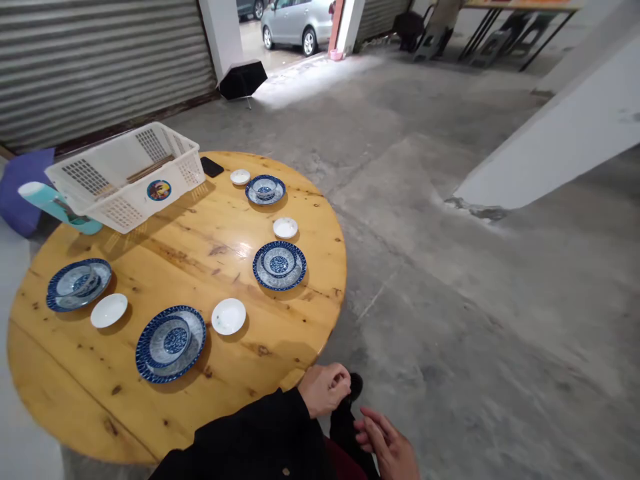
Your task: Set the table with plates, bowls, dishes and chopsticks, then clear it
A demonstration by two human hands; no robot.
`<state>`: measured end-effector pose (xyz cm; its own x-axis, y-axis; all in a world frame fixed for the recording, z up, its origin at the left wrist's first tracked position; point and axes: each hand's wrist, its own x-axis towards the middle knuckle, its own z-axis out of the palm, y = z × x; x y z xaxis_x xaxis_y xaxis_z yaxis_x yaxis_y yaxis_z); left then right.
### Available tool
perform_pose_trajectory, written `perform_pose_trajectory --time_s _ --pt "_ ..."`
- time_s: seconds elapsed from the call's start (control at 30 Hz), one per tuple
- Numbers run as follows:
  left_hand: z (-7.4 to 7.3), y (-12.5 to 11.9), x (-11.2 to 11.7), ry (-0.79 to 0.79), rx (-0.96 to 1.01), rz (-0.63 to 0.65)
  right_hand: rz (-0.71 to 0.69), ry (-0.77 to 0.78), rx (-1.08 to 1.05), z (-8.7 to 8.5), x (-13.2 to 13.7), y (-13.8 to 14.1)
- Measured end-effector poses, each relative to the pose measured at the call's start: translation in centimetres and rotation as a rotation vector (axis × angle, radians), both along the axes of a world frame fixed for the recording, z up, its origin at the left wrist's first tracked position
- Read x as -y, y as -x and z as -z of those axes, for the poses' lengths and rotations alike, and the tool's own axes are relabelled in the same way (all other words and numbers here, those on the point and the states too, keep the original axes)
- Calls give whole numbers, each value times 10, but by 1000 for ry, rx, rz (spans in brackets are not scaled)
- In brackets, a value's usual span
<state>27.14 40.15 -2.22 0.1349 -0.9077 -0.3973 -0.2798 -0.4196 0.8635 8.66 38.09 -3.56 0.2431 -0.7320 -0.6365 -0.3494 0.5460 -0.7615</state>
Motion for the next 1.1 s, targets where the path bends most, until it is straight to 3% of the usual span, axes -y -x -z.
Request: perform_pose_trajectory --time_s 0.1,0.23,0.47,0.63,0.73,0.9,1.0,1.1 --pt "2 8 30 6 -30 -87 -50 19 33 5 41 -1" --pt "4 22 88 45 -14 -153 -126 54 84 7 118 8" --pt "-22 62 211 123 29 -278 -108 170 101 -13 270 66" --pt "-32 87 273 94 64 -233 -37 164 92 -4 345 98" --pt "-33 87 297 30 112 -209 -57 136 133 0 373 87" --pt "-23 66 343 -5 133 -254 -187 79 198 1 412 38" --pt "-15 44 386 -7 134 -270 -292 58 185 4 447 12" --pt "-14 14 438 17 132 -297 -342 80 105 6 499 -10"
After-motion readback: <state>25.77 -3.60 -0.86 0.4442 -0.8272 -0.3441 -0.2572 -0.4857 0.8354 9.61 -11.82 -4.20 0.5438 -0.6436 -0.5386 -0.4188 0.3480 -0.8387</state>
